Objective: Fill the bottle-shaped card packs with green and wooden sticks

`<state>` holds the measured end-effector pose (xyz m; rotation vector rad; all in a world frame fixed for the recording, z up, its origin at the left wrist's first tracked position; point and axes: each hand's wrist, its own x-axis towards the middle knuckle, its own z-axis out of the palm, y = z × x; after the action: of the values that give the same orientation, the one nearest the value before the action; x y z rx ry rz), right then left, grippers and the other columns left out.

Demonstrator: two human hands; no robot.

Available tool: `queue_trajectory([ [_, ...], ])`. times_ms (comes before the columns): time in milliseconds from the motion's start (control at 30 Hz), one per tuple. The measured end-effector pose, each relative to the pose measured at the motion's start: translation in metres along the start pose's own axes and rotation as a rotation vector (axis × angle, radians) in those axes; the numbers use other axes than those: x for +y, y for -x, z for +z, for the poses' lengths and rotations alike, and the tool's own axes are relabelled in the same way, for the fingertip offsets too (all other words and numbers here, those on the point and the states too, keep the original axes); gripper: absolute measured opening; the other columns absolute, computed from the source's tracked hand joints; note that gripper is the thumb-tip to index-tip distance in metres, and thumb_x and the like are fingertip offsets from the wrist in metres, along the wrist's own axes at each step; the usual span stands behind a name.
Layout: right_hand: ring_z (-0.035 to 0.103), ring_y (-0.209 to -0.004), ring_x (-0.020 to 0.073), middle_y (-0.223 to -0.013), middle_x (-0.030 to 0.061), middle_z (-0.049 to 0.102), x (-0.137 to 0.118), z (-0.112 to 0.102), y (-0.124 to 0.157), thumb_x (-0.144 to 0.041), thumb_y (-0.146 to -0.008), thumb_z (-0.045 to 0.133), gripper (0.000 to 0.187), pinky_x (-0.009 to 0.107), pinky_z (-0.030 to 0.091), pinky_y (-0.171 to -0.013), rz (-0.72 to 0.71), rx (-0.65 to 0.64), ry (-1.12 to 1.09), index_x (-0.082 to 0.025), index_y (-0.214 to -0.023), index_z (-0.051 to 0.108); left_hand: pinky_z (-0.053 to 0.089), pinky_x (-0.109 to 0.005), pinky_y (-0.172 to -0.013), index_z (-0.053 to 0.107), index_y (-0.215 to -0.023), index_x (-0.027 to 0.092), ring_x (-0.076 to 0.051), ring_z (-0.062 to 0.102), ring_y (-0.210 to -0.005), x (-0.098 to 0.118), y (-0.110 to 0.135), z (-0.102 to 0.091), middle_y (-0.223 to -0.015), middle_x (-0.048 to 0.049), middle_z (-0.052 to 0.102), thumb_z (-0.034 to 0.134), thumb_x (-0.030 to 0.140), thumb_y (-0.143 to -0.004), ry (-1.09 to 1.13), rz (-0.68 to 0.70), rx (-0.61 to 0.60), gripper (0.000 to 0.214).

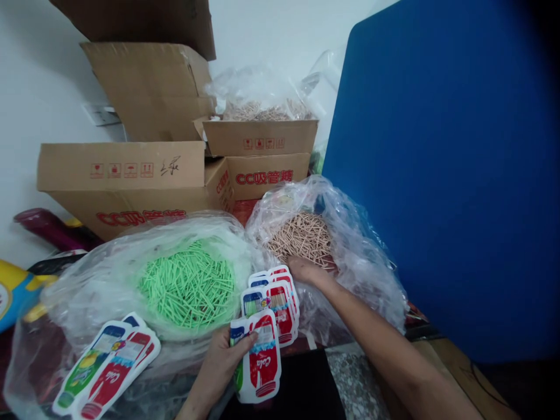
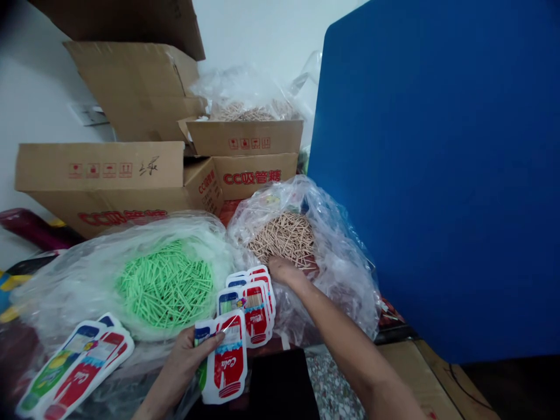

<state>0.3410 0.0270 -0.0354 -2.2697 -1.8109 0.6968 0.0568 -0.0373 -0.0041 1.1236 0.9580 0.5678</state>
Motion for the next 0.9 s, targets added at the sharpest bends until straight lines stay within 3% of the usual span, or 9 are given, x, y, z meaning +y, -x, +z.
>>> queue_trajectory([
  [167, 0.063, -0.07, 0.0175, -0.075, 0.0077, 0.071, 0.041, -0.002, 0.007, -0.024, -0.08, 0.054, 0.014, 0.027, 0.047, -0.069, 0.054, 0.08, -0.286, -0.015, -0.084, 0.064, 0.053, -0.027, -0.064, 0.071, -0.082, 0.012, -0.02, 0.066, -0.067, -0.006, -0.001, -0.006, -0.078, -0.0068, 0.074, 0.077, 0.038, -0.068, 0.0, -0.003, 0.027, 0.03],
  [333, 0.056, -0.056, 0.0156, -0.058, 0.0009, 0.059, 0.068, 0.006, 0.018, -0.038, -0.084, 0.042, 0.026, 0.027, 0.047, -0.057, 0.079, 0.253, -0.621, -0.018, -0.078, 0.056, 0.053, -0.027, -0.064, 0.07, -0.082, 0.012, -0.02, 0.066, -0.067, -0.01, -0.002, -0.005, -0.077, -0.0065, 0.074, 0.077, 0.036, -0.068, -0.025, -0.004, 0.022, 0.028],
  [467, 0.061, -0.069, 0.0173, -0.075, 0.0034, 0.063, 0.069, 0.018, 0.027, -0.052, -0.082, 0.041, 0.035, 0.03, 0.049, -0.067, 0.055, 0.415, -0.836, -0.02, -0.088, 0.054, 0.053, -0.028, -0.063, 0.07, -0.083, 0.012, -0.02, 0.067, -0.064, -0.008, -0.001, -0.001, -0.076, -0.0068, 0.075, 0.079, 0.038, -0.066, 0.014, -0.044, 0.005, 0.031],
  [600, 0.06, -0.074, 0.0188, -0.08, 0.0039, 0.064, 0.065, 0.032, 0.033, -0.059, -0.074, 0.05, 0.04, 0.031, 0.048, -0.072, 0.041, 0.516, -0.935, -0.021, -0.085, 0.052, 0.053, -0.029, -0.064, 0.071, -0.086, 0.013, -0.021, 0.068, -0.066, -0.004, 0.001, 0.001, -0.077, -0.0064, 0.075, 0.079, 0.039, -0.065, 0.051, -0.076, 0.006, 0.034],
  [900, 0.058, -0.075, 0.0189, -0.08, 0.0044, 0.065, 0.064, 0.037, 0.037, -0.058, -0.076, 0.048, 0.04, 0.03, 0.046, -0.072, 0.01, 0.505, -0.919, -0.02, -0.085, 0.056, 0.052, -0.028, -0.064, 0.072, -0.084, 0.013, -0.021, 0.068, -0.066, -0.004, 0.001, 0.003, -0.075, -0.0049, 0.075, 0.078, 0.037, -0.066, 0.018, -0.053, 0.007, 0.03],
])
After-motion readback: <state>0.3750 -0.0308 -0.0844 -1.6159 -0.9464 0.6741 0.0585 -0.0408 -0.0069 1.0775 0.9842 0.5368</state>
